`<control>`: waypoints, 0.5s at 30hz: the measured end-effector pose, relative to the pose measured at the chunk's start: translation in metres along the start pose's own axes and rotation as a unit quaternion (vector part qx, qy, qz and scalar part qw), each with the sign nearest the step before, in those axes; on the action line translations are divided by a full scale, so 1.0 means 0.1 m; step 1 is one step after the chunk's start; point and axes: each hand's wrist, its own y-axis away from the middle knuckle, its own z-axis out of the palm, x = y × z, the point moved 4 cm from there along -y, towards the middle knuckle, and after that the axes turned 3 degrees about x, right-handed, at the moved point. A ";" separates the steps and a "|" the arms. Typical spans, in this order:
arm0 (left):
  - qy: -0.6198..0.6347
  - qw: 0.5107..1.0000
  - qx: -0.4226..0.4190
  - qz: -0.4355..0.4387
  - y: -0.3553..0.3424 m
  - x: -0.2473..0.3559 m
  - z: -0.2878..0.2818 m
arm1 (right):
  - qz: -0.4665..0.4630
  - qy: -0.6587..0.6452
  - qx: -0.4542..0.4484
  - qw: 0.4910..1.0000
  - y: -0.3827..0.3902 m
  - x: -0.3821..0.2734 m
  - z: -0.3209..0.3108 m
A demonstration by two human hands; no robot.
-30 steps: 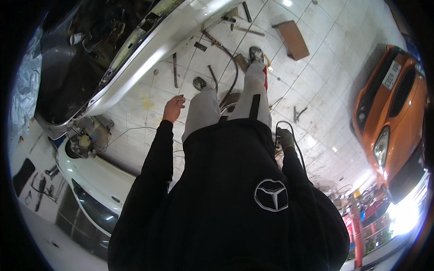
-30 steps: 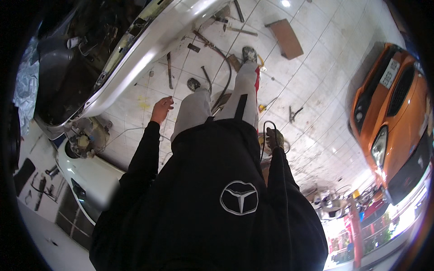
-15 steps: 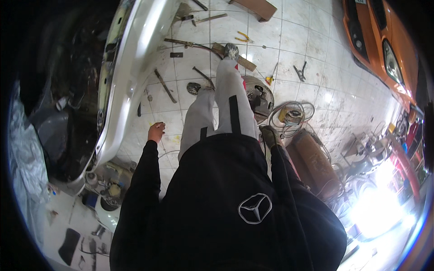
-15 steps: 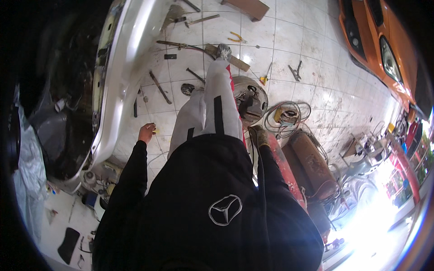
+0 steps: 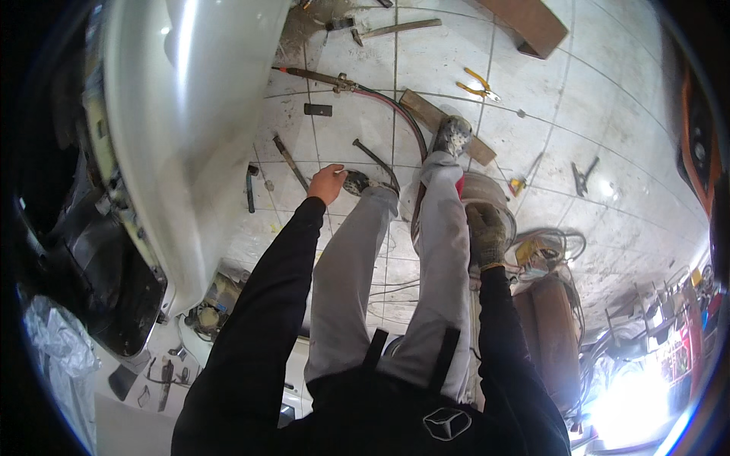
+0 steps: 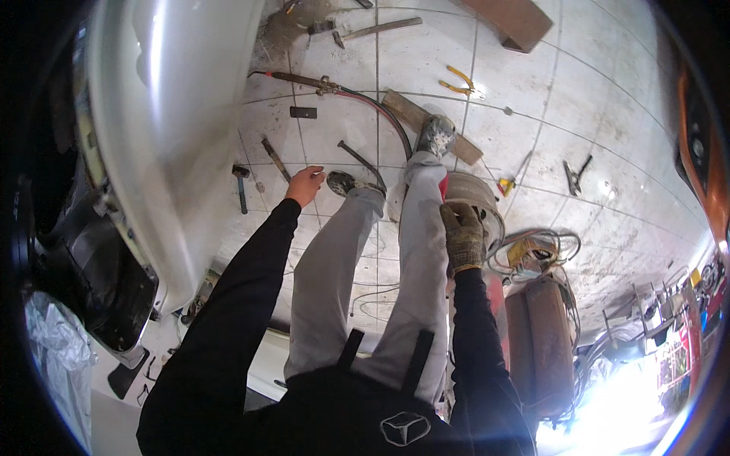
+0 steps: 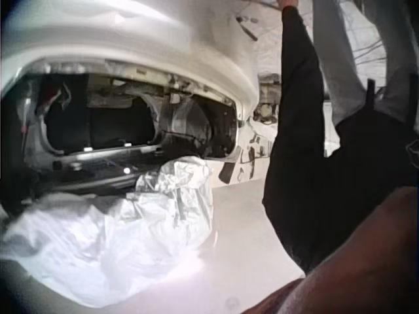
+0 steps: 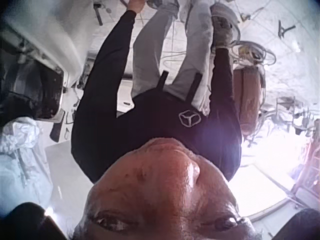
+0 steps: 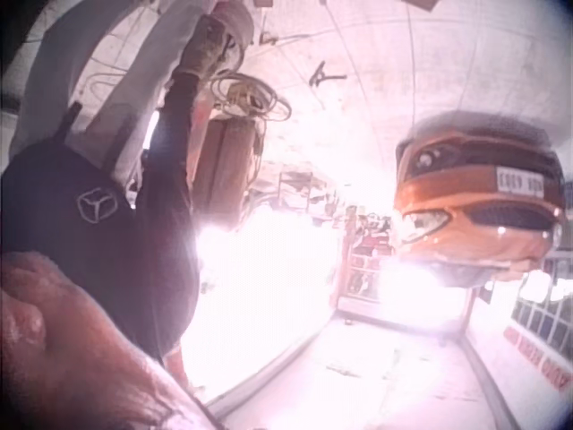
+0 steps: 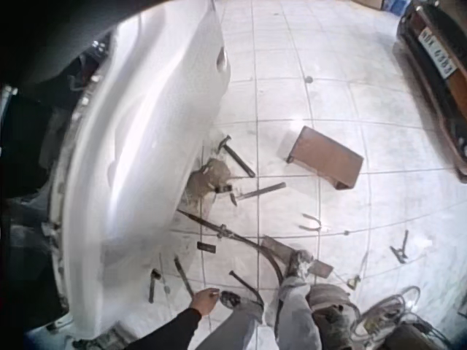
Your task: The person removes the front bumper of a silver car, then uses a hammer and a metal bar to tap and adjust the bumper's position. The person repeatedly aligns and secures the bumper to the car frame.
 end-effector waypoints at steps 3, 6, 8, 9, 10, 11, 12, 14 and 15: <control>0.014 1.000 0.014 0.017 -0.73 0.11 0.40 | -0.141 -0.029 -0.029 0.989 -0.59 -0.05 0.51; 0.001 1.000 0.002 0.020 -1.21 -0.01 0.81 | -0.085 -0.034 -0.130 0.987 -0.81 -0.38 0.96; 0.005 1.000 0.006 0.015 -1.30 0.02 1.04 | -0.015 -0.048 -0.208 0.977 -0.71 -0.51 1.03; 0.007 1.000 0.007 0.008 -1.25 0.02 1.16 | -0.015 -0.042 -0.235 0.971 -0.68 -0.59 1.03; 0.014 1.000 0.008 0.002 -1.25 0.08 1.24 | -0.022 -0.033 -0.258 0.965 -0.70 -0.64 1.06; 0.021 1.000 0.011 -0.003 -1.21 0.11 1.27 | -0.063 -0.058 -0.238 0.967 -0.71 -0.49 1.07; -0.004 1.000 0.004 -0.002 -1.17 0.03 1.34 | -0.042 -0.066 -0.235 0.969 -0.73 -0.40 1.06; -0.052 0.999 -0.010 0.005 -0.97 -0.14 1.50 | -0.003 -0.079 -0.224 0.971 -0.76 -0.25 1.06; 0.034 0.998 -0.024 -0.041 -0.88 -0.35 1.63 | 0.019 -0.052 -0.234 0.971 -0.82 -0.15 1.05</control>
